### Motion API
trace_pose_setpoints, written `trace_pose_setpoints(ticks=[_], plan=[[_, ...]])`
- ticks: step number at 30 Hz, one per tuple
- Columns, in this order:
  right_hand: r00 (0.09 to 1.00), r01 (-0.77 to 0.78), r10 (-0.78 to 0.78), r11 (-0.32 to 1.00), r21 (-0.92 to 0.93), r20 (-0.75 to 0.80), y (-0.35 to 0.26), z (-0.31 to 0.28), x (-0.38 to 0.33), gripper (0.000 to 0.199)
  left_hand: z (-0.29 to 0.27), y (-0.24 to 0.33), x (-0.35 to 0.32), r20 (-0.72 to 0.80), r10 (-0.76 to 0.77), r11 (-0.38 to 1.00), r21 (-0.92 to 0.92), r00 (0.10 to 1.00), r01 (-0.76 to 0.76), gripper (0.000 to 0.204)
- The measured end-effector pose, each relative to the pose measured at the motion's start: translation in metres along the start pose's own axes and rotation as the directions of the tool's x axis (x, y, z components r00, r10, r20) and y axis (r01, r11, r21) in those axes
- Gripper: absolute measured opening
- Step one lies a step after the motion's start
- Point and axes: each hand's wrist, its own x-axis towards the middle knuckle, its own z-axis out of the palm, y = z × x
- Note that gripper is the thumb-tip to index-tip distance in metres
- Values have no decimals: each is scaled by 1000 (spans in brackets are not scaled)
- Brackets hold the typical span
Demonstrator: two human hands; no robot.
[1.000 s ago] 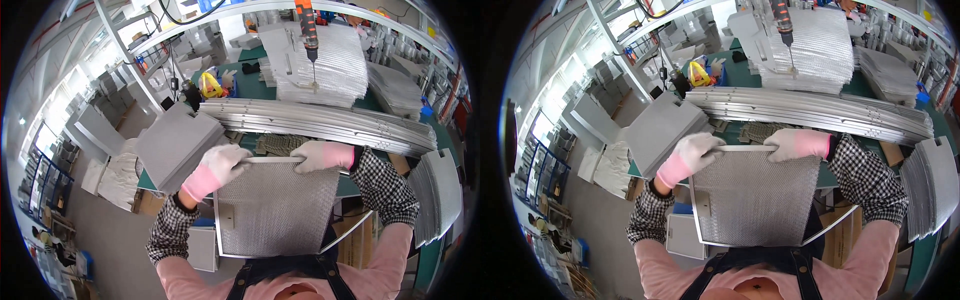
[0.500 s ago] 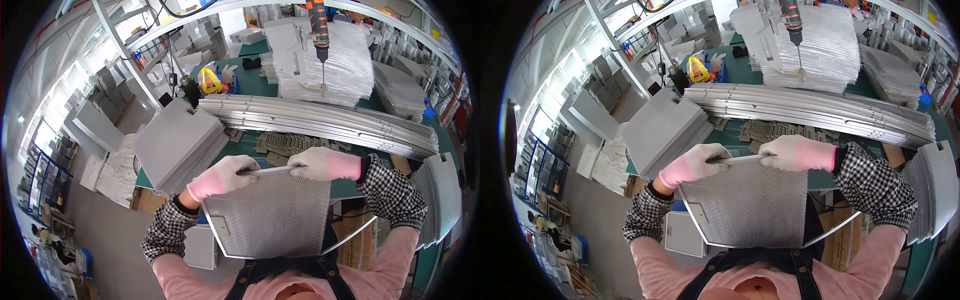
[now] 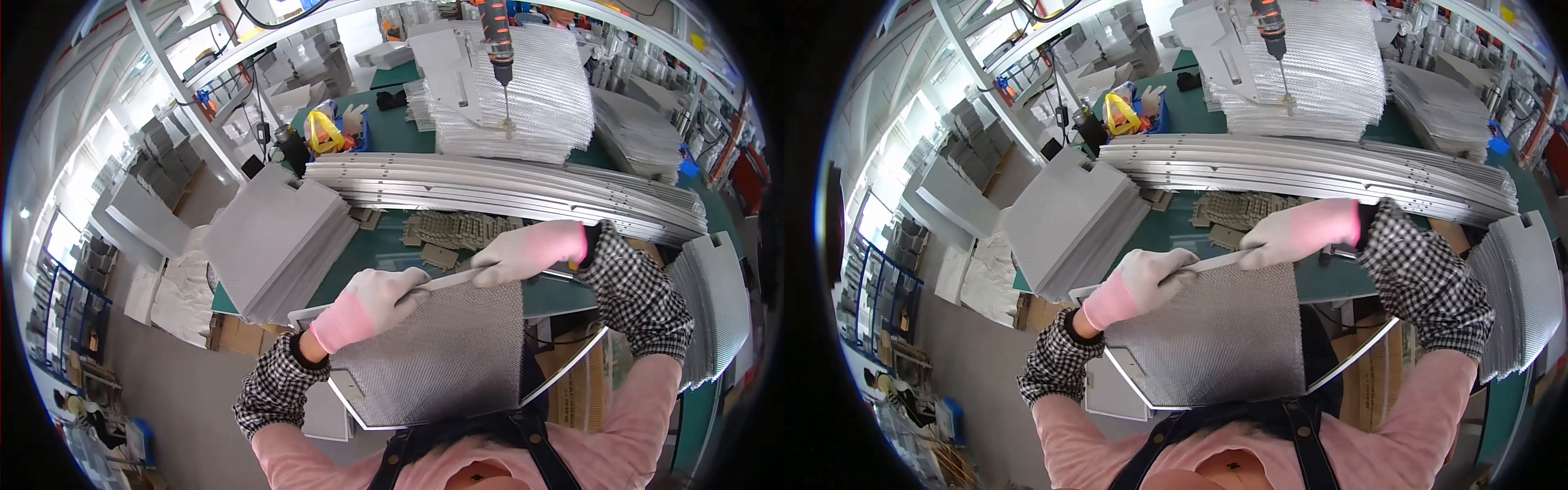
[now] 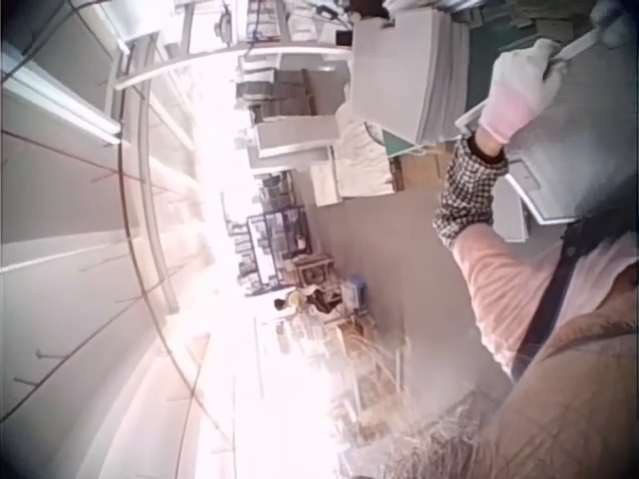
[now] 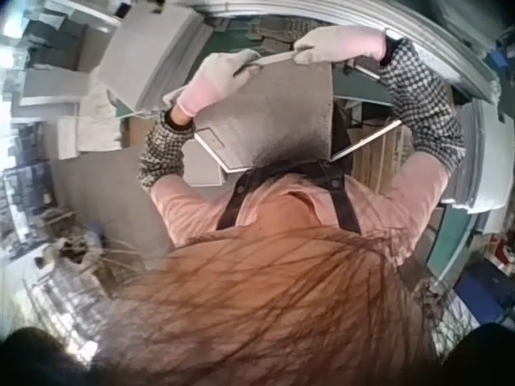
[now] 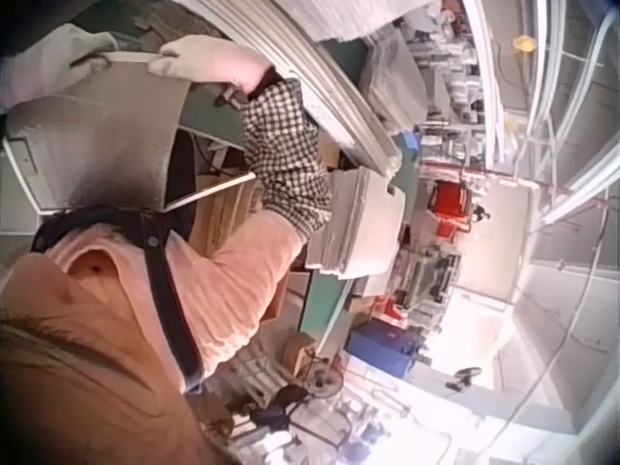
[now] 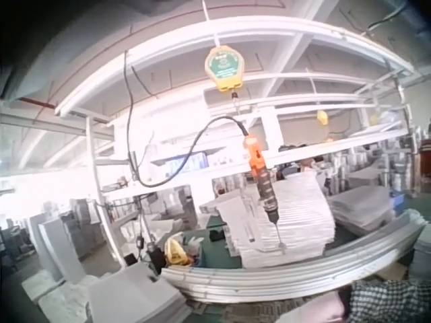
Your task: Assembling metal mesh air filters by fitting aluminum frame rails onto the mesh and securing components with an electric screwdriver.
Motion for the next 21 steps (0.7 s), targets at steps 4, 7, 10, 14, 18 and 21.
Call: trace_pose_setpoints(ticks=[4, 7, 10, 14, 18, 21], plan=[[968, -229, 243, 958, 173, -63, 14, 9, -34, 30, 13, 0, 20, 7, -58, 995, 86, 998, 57, 20], [958, -235, 264, 947, 221, -113, 15, 17, -42, 32, 37, 13, 52, -200, 128, 990, -38, 971, -139, 21], [946, -208, 258, 946, 248, -194, 11, 26, -55, 36, 50, 21, 72, -153, 77, 984, -148, 985, -100, 22], [930, -163, 209, 972, 171, -303, 20, 42, -69, 38, 53, 25, 89, -103, 86, 928, -354, 991, -117, 24], [931, -160, 163, 986, 36, -327, 10, 42, -71, 36, 14, 26, 99, 359, 81, 866, -487, 930, 113, 33], [978, -181, 202, 947, 266, -53, 1, 24, -71, 39, 4, 29, 101, 407, 183, 883, -469, 895, 33, 34]])
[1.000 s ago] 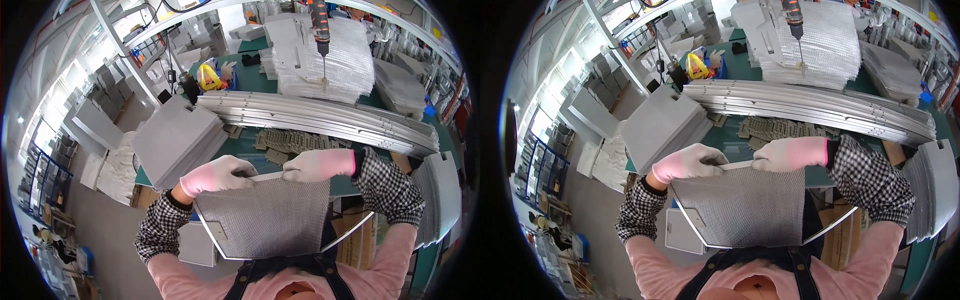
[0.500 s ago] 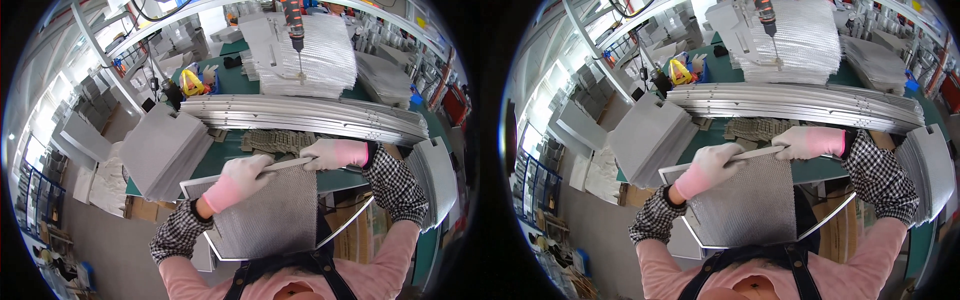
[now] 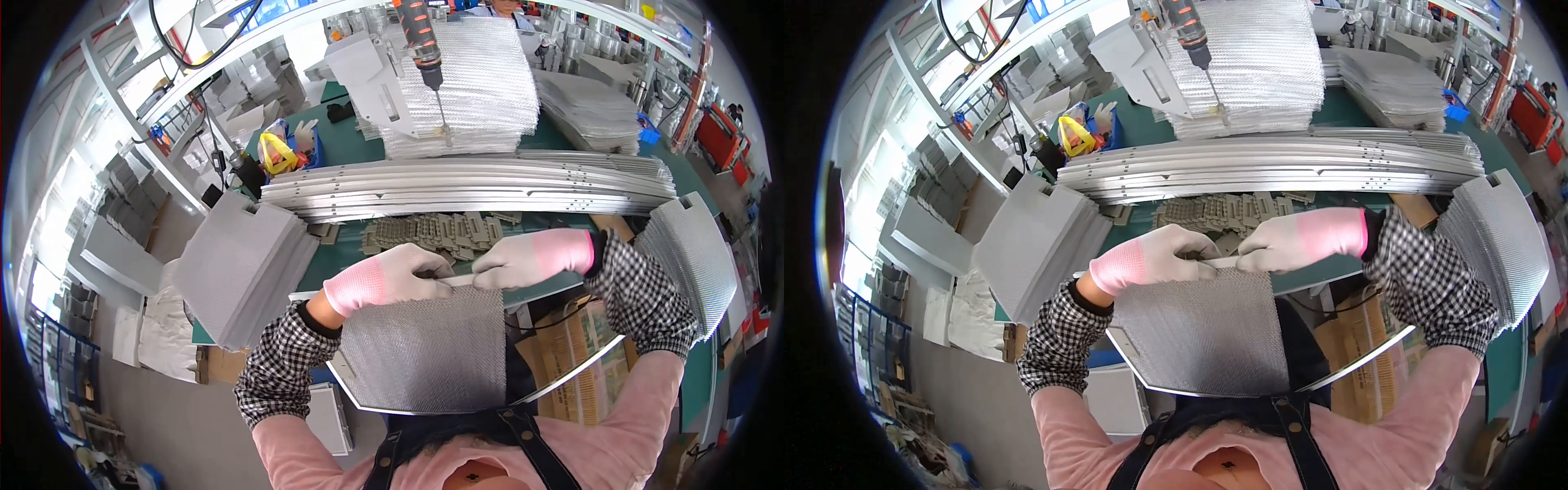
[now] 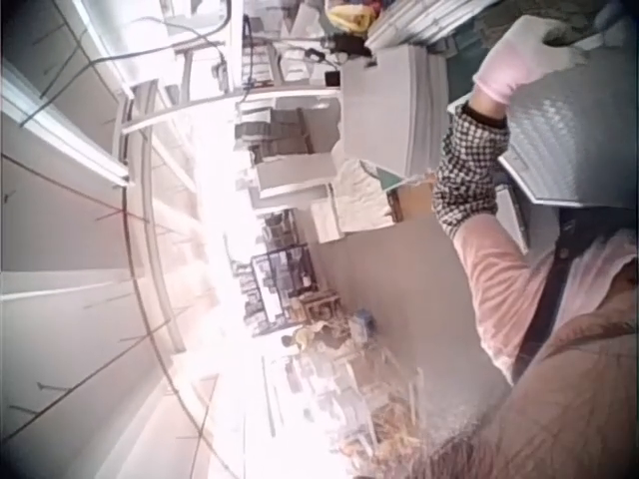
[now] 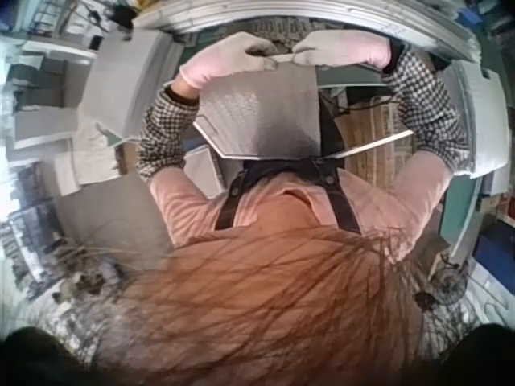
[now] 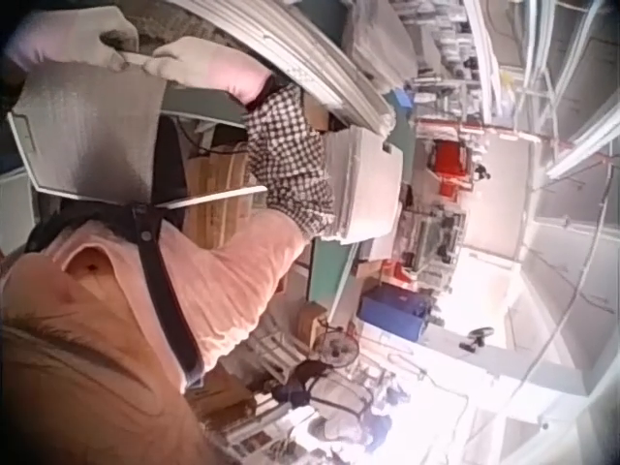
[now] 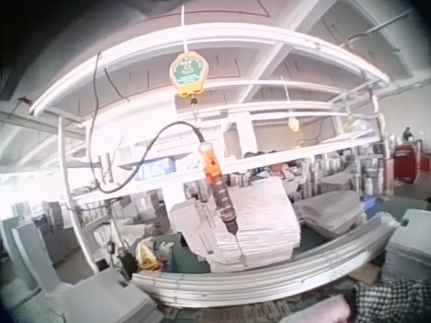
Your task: Assembling metal mesh air filters by fitting aluminum frame rails onto the mesh and securing components with an electric screwdriver.
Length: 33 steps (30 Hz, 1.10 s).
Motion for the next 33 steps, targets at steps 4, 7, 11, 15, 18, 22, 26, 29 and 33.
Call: trace_pose_setpoints(ticks=[4, 7, 11, 15, 18, 22, 26, 29, 33], plan=[[969, -97, 50, 978, 185, 244, 15, -6, 11, 47, 10, 3, -4, -58, 145, 984, 114, 988, -138, 35], [983, -19, 24, 999, -29, 181, 4, -3, 15, 46, 39, -6, -5, -182, 52, 978, 207, 982, -13, 43], [925, -127, -161, 722, -680, -344, -27, 22, 9, 35, 44, -19, -26, -284, -16, 945, 308, 959, 107, 50], [997, 79, -48, 708, -702, 64, -12, 69, -26, 32, 40, -96, -87, -451, -289, 954, -68, 844, 290, 38], [984, -117, 137, 979, -166, 112, 68, 200, -21, 47, 41, -109, -119, -554, -368, 930, -223, 747, 293, 35], [857, 334, 102, 638, 694, -505, 86, 313, 49, 56, 27, -68, -135, -615, -405, 910, -196, 676, 366, 25], [460, 566, 373, 576, 590, -806, 41, 243, 61, 41, 15, -42, -145, -862, -200, 980, -178, 466, 90, 22], [334, 662, 486, 488, 568, -808, 37, 177, 47, 39, 13, -33, -133, -868, -207, 911, -339, 451, -233, 39], [89, 802, 265, 553, 227, -960, 27, 106, 25, 45, 32, -28, -112, -938, -48, 946, -153, 344, -285, 54]])
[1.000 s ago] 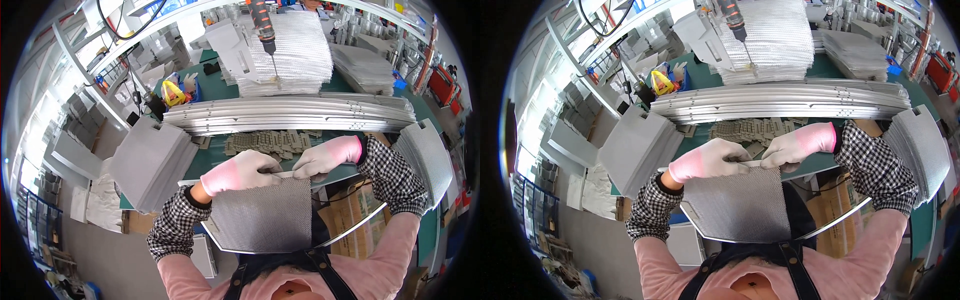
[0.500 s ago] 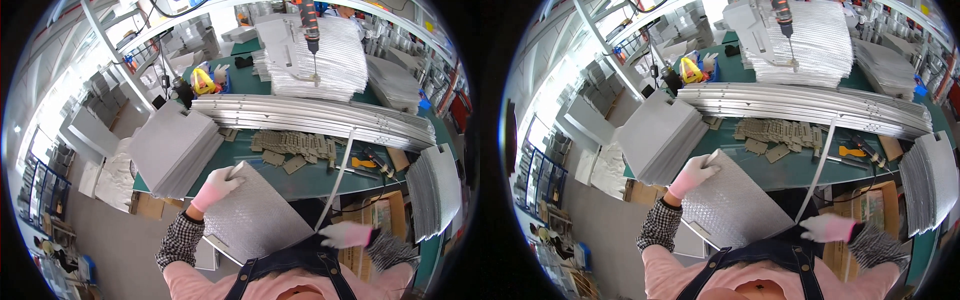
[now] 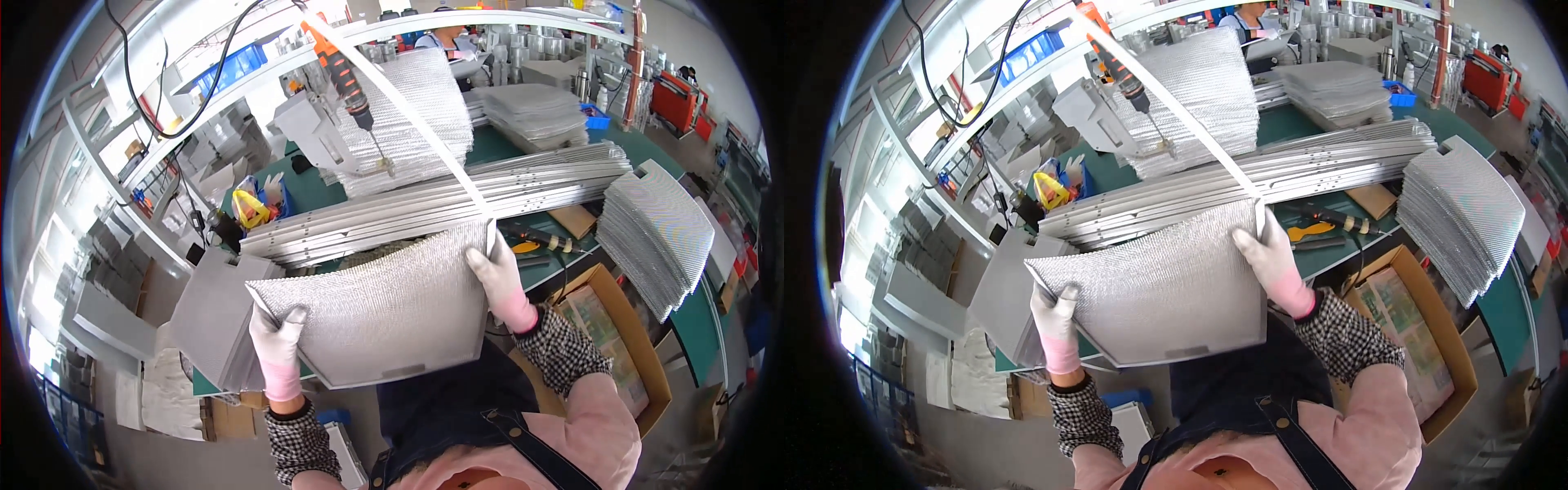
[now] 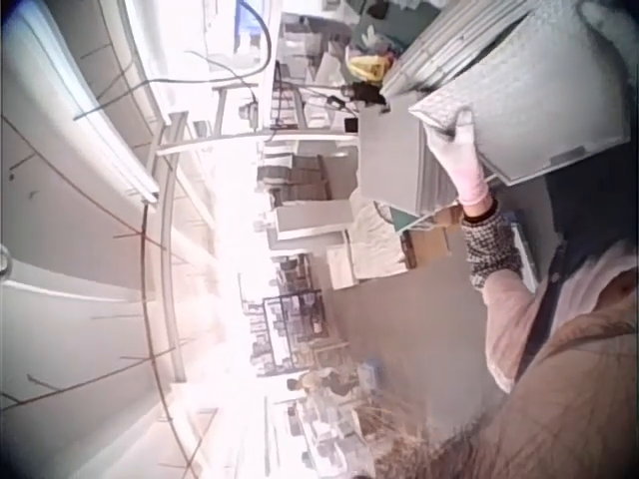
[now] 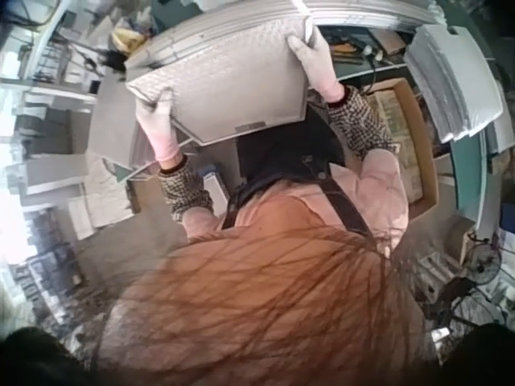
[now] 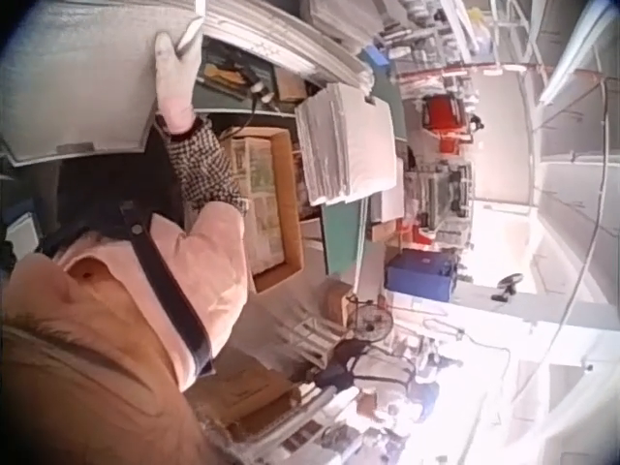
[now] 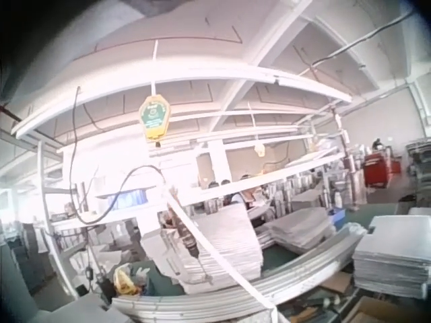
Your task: Assembling metal mesh air filters by fitting aluminum frame rails onto the mesh and securing components with an electric screwdriver.
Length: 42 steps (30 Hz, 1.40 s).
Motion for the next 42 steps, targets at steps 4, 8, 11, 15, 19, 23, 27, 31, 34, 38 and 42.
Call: trace_pose_setpoints(ticks=[4, 8, 11, 15, 19, 23, 27, 31, 34, 38, 42], plan=[[989, 133, -124, 984, -122, 79, -18, -5, 17, 68, 44, 4, -1, -309, 66, 998, 34, 949, -58, 46], [966, 260, -256, 941, -216, 45, -48, -1, 28, 70, 39, 2, 0, -370, 149, 988, 13, 917, -156, 40], [964, 256, -259, 965, -54, -58, -48, -10, 31, 30, 29, -22, -3, -368, 145, 985, 145, 919, -97, 47], [989, 112, -128, 975, -193, -70, 12, -48, 25, 37, 31, -52, -16, -254, -66, 998, -2, 965, 67, 42], [981, -109, 139, 972, -206, 138, -5, -63, 19, 35, 33, -38, -37, -307, -36, 998, -53, 951, 21, 33], [875, -253, 411, 837, -484, 254, -34, -37, 33, 30, 3, -78, -97, -126, -488, 860, 97, 864, 500, 40], [860, -323, 445, 853, -410, 250, -5, -30, 34, 26, -14, -83, -82, 1, -365, 926, 98, 931, 364, 47], [794, -298, 480, 842, -450, 373, 3, 0, 42, 27, 31, 1, 4, 197, 401, 525, 751, 895, -401, 65], [758, -292, 493, 842, -453, 428, -3, 25, 48, 21, 83, 36, 43, 646, 320, 198, 669, 693, -716, 61], [732, -201, 448, 862, -466, 513, -9, 28, 48, 16, 99, 10, 56, 743, 211, 302, 568, 635, -766, 41], [720, -162, 492, 804, -572, 489, -14, 18, 49, 21, 101, 0, 34, 650, 78, 663, 533, 756, -526, 34]])
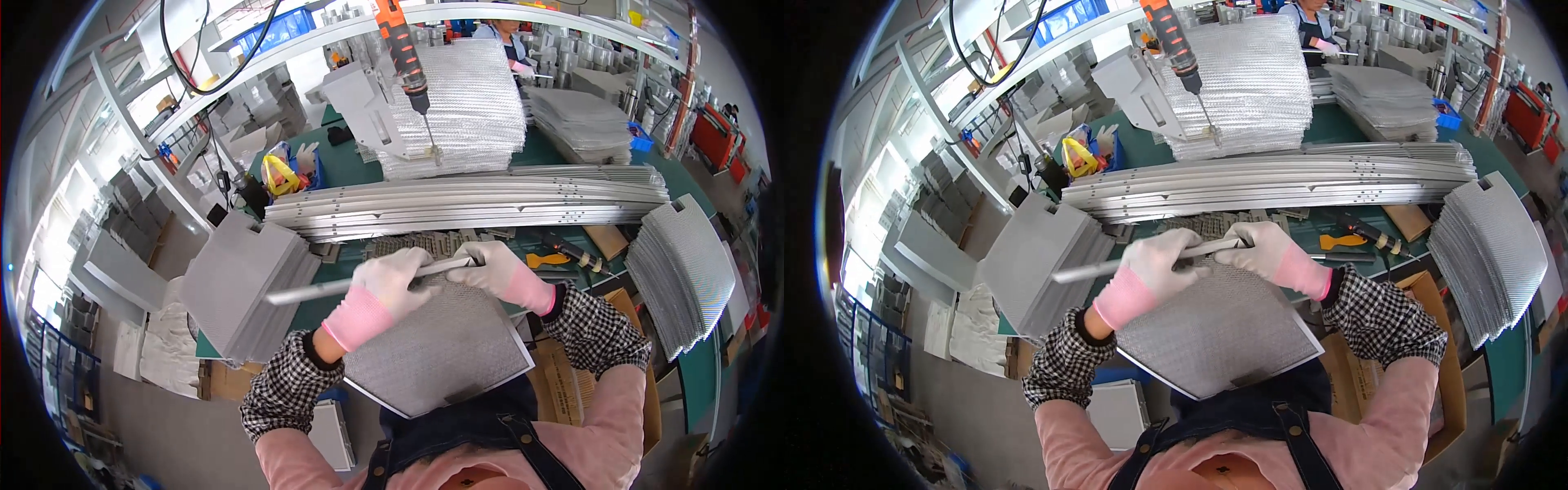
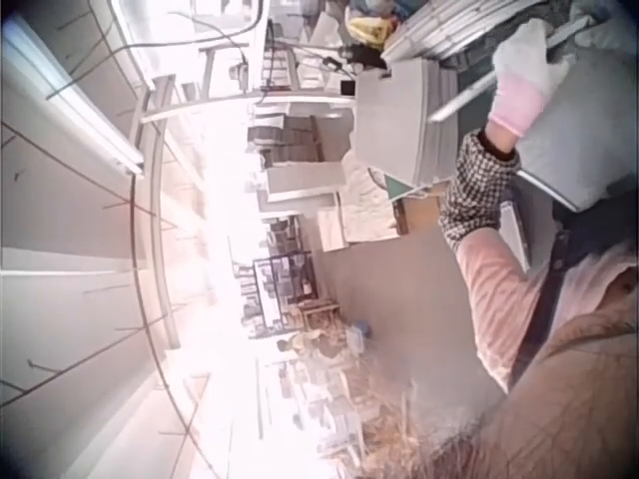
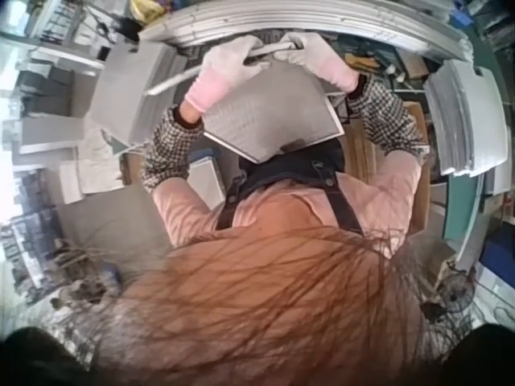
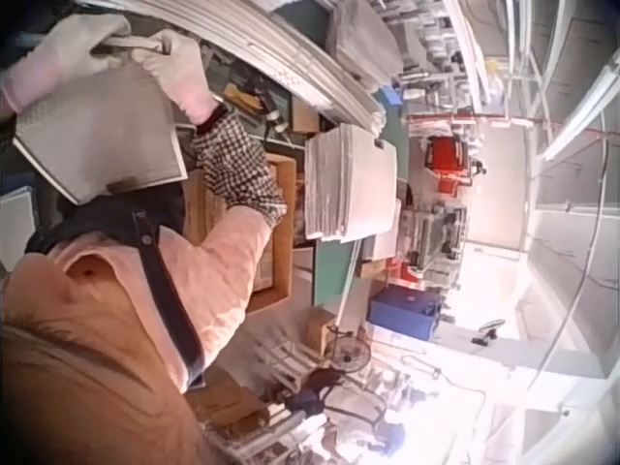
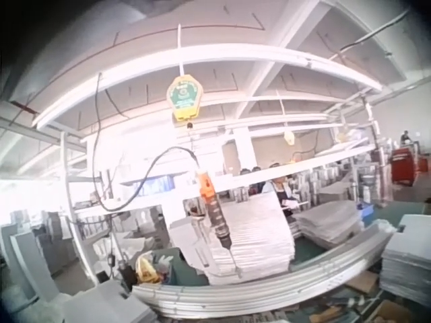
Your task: Assembling metal mesh air filters by fitting aluminum frame rails onto the mesh and securing components with an electric screwdriver.
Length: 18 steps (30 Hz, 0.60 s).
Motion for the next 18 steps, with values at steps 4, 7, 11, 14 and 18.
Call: trace_pose_setpoints(ticks=[4, 7, 11, 14, 18], plan=[[989, 142, -136, 983, -119, 55, -2, -3, -2, 22, 26, -5, -11, 9, -118, 932, -343, 993, 114, 30], [978, 172, -120, 927, -333, 172, -3, -18, -4, 26, 39, -6, -8, 35, -104, 896, -431, 994, 109, 27], [974, 19, 74, 913, -407, 212, -5, -47, -15, 24, 17, -11, -4, 326, -112, 990, -42, 939, 133, 30], [955, -48, 168, 900, -433, 243, 15, -71, -22, 25, 6, -26, -12, 447, -157, 986, 14, 881, 169, 33], [922, -124, 287, 855, -503, 261, 32, -92, -26, 30, 11, -46, -31, 409, -96, 980, -122, 908, 159, 33]])
